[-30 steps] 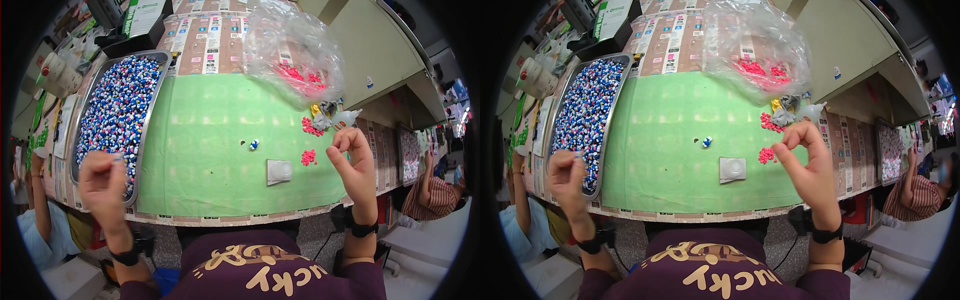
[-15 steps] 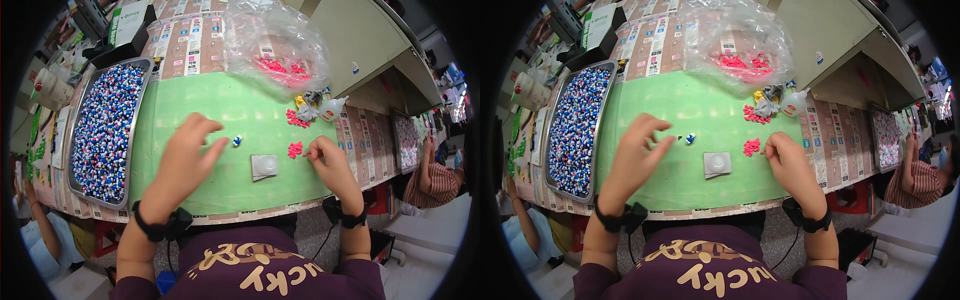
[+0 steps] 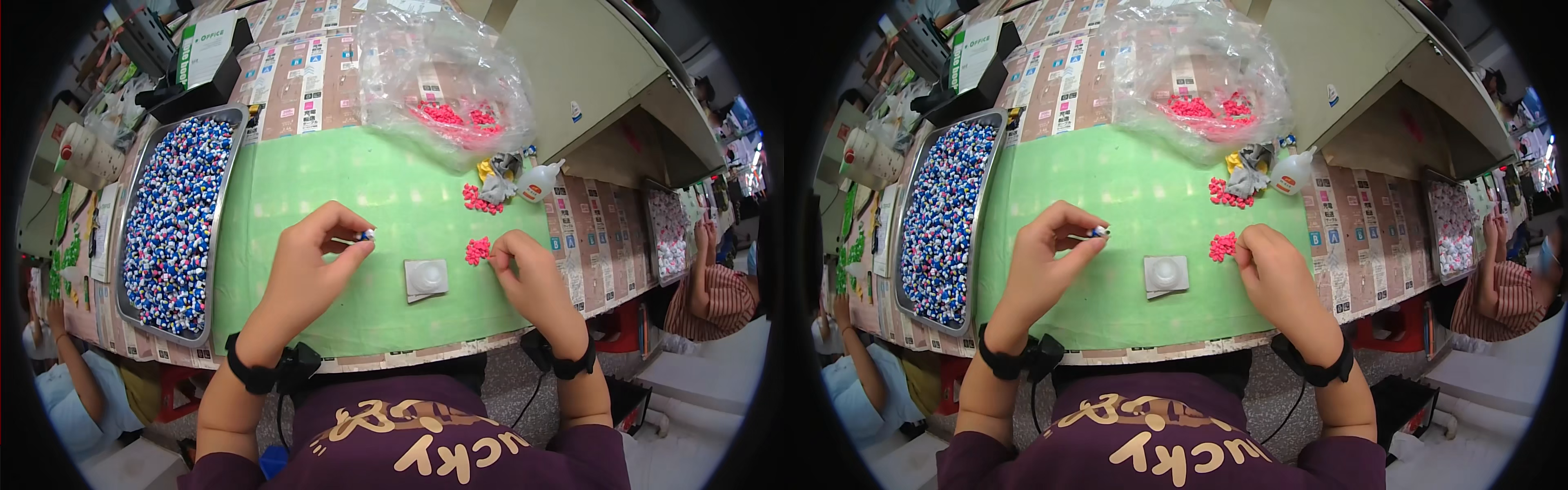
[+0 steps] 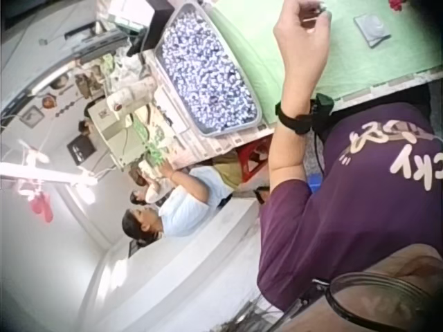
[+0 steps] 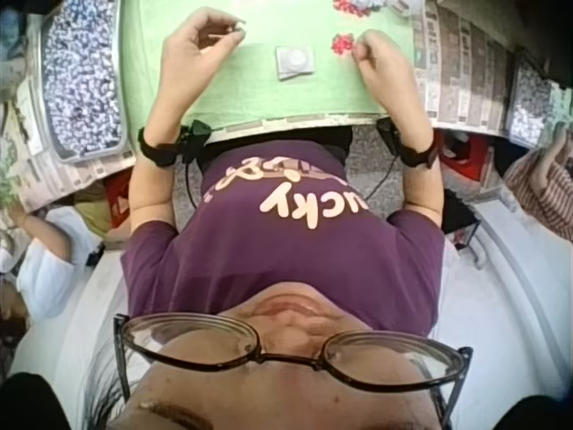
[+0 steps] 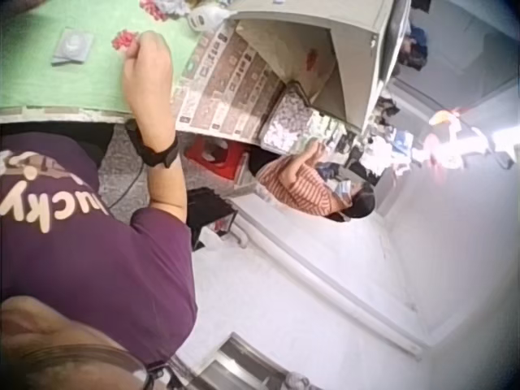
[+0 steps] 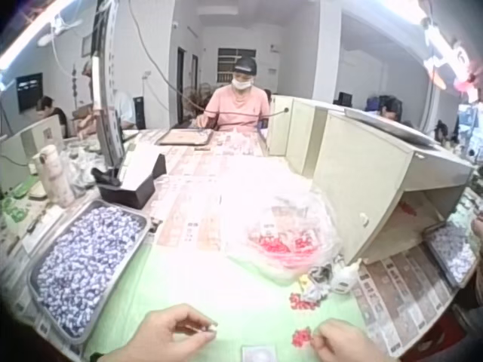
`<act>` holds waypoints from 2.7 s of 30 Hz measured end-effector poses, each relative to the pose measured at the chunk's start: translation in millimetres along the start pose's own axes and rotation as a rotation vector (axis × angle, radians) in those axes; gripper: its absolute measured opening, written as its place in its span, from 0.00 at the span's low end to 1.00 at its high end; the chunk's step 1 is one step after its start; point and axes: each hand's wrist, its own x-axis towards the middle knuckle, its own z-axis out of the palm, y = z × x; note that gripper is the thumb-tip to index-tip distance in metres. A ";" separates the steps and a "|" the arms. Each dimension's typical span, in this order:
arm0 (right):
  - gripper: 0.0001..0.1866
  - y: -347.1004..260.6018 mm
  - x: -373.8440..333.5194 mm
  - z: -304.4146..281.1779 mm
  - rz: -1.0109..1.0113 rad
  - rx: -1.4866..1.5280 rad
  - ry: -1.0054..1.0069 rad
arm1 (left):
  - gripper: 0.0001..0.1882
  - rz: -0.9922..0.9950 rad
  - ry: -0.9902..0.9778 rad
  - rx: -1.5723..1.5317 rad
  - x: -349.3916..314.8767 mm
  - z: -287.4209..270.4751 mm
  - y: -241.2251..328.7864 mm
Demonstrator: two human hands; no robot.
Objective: The person sits at a table in a workshop and assembles small, colorful candy pieces by hand. They pick up blue and white cylindrical candies and pink star-shaped candies, then press them together to form a single unit. The assembled candies are placed on a green mat on the table.
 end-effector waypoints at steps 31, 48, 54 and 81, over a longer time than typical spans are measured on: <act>0.15 -93.1 15.2 13.2 0.088 0.823 -0.135 | 0.09 0.239 0.001 -0.154 -48.3 10.2 29.2; 0.10 -68.9 39.7 15.8 -0.261 -0.210 -0.236 | 0.14 -0.043 0.058 -0.569 -56.4 -17.6 5.4; 0.12 -99.9 37.0 3.4 -0.041 0.396 -0.160 | 0.11 -0.103 0.066 -0.767 -53.7 -7.5 10.7; 0.21 -107.8 25.5 11.6 0.016 0.771 -0.185 | 0.13 0.254 0.041 -0.483 -63.0 4.5 33.0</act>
